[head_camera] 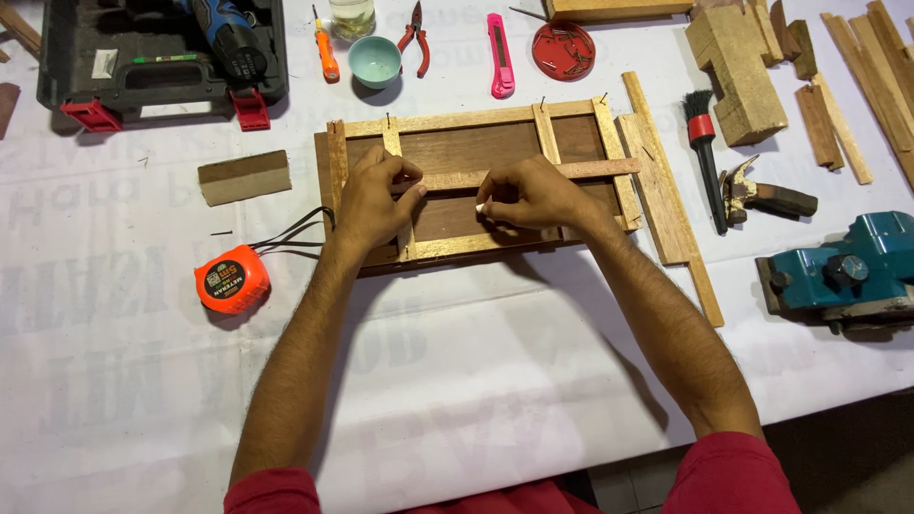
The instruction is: The person assembles a wooden frame on a workbench: they sand a small block, position thin wood strips across a framed panel, hammer nails to secure them, measure the frame with a tape measure, and mark a strip. They then sort through a pile of wood strips, picking up and examining pieces.
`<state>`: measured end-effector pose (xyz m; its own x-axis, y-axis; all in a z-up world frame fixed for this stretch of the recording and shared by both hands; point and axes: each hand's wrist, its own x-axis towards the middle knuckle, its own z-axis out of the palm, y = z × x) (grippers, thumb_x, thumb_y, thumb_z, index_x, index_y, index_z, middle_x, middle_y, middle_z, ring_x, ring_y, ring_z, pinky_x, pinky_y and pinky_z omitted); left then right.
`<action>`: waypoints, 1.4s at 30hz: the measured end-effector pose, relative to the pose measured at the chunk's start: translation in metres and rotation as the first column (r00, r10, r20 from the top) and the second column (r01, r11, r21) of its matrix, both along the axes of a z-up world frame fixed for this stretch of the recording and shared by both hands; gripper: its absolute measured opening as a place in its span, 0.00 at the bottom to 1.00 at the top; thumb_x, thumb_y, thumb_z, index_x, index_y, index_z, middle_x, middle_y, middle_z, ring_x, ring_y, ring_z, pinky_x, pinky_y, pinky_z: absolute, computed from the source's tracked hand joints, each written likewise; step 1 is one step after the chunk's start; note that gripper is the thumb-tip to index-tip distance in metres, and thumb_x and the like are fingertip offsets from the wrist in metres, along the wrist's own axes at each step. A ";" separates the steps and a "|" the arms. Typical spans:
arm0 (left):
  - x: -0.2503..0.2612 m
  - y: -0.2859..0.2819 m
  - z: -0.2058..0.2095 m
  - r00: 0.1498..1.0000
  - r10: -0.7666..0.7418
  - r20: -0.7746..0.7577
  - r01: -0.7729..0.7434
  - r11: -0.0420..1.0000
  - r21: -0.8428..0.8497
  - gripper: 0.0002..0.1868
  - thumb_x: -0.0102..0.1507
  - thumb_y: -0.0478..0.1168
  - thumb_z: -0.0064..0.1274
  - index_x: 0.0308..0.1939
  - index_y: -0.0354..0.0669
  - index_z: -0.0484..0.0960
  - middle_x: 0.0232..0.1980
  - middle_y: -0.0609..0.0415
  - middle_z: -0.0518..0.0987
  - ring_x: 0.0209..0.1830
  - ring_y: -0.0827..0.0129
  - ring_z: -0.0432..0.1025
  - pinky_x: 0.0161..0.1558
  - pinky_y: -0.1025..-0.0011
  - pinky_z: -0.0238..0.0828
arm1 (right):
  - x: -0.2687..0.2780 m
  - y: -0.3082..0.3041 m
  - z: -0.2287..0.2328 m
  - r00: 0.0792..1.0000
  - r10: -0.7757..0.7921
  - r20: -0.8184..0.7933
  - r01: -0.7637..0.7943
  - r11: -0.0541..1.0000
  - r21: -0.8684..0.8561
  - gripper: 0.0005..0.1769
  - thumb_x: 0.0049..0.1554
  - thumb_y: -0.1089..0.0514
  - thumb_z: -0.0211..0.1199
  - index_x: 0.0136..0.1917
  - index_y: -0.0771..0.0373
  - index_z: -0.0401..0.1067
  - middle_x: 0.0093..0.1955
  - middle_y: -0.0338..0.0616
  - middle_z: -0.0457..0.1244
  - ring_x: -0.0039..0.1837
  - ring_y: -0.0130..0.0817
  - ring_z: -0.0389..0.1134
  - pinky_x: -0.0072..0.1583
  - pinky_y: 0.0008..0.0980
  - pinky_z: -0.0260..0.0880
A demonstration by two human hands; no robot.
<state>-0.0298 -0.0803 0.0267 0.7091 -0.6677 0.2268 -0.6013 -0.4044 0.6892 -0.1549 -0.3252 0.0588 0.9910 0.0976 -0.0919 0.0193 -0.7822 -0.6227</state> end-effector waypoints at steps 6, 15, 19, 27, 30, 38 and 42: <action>-0.003 0.001 0.006 1.000 -0.004 0.022 0.004 1.000 0.003 0.12 0.62 0.40 0.66 0.44 0.37 0.85 0.43 0.52 0.73 0.46 0.66 0.76 0.50 0.71 0.80 | -0.010 0.001 -0.003 0.994 0.034 0.109 -0.033 0.999 -0.008 0.14 0.56 0.52 0.71 0.53 0.60 0.79 0.43 0.41 0.73 0.45 0.31 0.74 0.47 0.33 0.77; 0.001 0.010 0.006 0.997 -0.051 0.063 0.049 0.998 0.030 0.15 0.62 0.36 0.64 0.49 0.32 0.82 0.48 0.48 0.70 0.50 0.63 0.76 0.53 0.71 0.78 | -0.019 -0.012 0.002 0.947 -0.106 0.303 0.225 0.892 -0.392 0.16 0.56 0.55 0.71 0.56 0.61 0.78 0.51 0.47 0.69 0.52 0.41 0.71 0.54 0.42 0.73; 0.007 0.043 0.020 0.992 0.003 0.123 -0.002 1.000 -0.011 0.14 0.61 0.36 0.65 0.48 0.34 0.83 0.48 0.49 0.71 0.51 0.61 0.76 0.54 0.68 0.77 | -0.009 0.005 0.009 0.926 -0.045 0.374 0.187 0.917 -0.353 0.13 0.59 0.53 0.70 0.55 0.59 0.78 0.51 0.45 0.69 0.54 0.41 0.71 0.55 0.42 0.73; 0.017 0.123 0.009 0.941 0.174 0.290 -0.219 0.967 0.129 0.14 0.61 0.41 0.67 0.49 0.41 0.87 0.45 0.50 0.73 0.50 0.58 0.69 0.55 0.60 0.72 | 0.036 0.071 0.003 0.924 0.128 0.362 -0.040 0.969 -0.242 0.13 0.59 0.52 0.69 0.54 0.60 0.78 0.51 0.47 0.69 0.53 0.42 0.71 0.54 0.41 0.74; 0.016 0.136 0.000 0.927 0.193 0.323 -0.247 0.959 0.138 0.14 0.61 0.41 0.66 0.50 0.42 0.87 0.45 0.50 0.72 0.52 0.57 0.69 0.55 0.59 0.72 | 0.042 0.085 0.006 0.964 0.120 0.237 -0.052 0.960 -0.274 0.13 0.60 0.51 0.68 0.55 0.59 0.78 0.51 0.47 0.69 0.52 0.42 0.71 0.54 0.42 0.74; 0.010 0.179 0.020 0.923 0.252 0.292 -0.297 0.947 0.123 0.20 0.62 0.44 0.66 0.56 0.44 0.84 0.49 0.51 0.72 0.55 0.60 0.68 0.56 0.62 0.73 | 0.058 0.096 0.012 0.970 0.138 0.199 -0.082 0.961 -0.265 0.19 0.59 0.48 0.68 0.59 0.60 0.75 0.55 0.50 0.67 0.52 0.42 0.72 0.51 0.41 0.76; -0.001 0.209 0.030 0.915 0.303 0.265 -0.366 0.901 0.234 0.30 0.57 0.53 0.70 0.59 0.45 0.81 0.52 0.50 0.72 0.57 0.59 0.67 0.56 0.60 0.72 | 0.075 0.128 0.016 0.963 0.188 0.191 -0.145 0.965 -0.219 0.19 0.59 0.50 0.67 0.61 0.59 0.75 0.57 0.50 0.66 0.50 0.40 0.72 0.50 0.39 0.78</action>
<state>-0.0308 0.1285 0.0568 0.8550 -0.4576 0.2442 -0.5186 -0.7606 0.3906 -0.0803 -0.1974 0.0745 0.9613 0.2638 0.0801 0.2725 -0.8652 -0.4209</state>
